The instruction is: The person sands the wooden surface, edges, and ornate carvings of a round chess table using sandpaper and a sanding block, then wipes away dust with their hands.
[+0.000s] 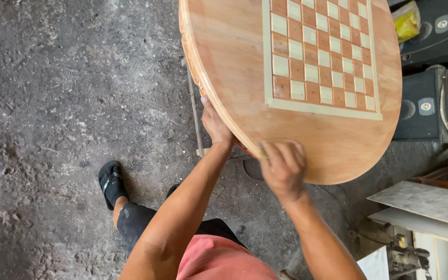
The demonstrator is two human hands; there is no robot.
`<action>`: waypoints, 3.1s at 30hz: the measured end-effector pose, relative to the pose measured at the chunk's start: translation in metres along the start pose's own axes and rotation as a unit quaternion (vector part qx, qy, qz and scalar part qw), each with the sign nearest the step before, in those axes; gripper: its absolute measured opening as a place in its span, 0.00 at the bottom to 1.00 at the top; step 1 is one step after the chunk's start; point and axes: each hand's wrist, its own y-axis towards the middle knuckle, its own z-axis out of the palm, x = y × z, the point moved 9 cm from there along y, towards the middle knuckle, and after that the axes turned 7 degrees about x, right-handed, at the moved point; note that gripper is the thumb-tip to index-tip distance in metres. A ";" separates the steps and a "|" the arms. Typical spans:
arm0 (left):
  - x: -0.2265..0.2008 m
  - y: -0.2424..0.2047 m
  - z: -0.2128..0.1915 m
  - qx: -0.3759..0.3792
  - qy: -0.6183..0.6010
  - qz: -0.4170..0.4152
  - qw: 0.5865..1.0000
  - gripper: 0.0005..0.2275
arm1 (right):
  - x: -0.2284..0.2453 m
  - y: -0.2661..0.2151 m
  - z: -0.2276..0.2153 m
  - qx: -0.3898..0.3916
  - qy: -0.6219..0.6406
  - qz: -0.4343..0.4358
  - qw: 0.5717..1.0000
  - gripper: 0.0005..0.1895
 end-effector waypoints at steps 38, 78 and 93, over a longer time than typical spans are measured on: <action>0.040 0.005 -0.006 0.067 -0.057 0.000 0.996 0.27 | 0.047 0.089 0.051 0.027 0.045 -0.032 0.998 0.11; -0.031 0.117 0.010 0.226 -0.025 -0.187 0.956 0.20 | 0.072 0.152 0.066 0.036 -0.044 0.092 0.994 0.07; -0.021 0.120 0.006 0.256 -0.092 -0.184 0.944 0.20 | 0.060 0.232 0.128 -0.005 -0.076 0.115 0.991 0.07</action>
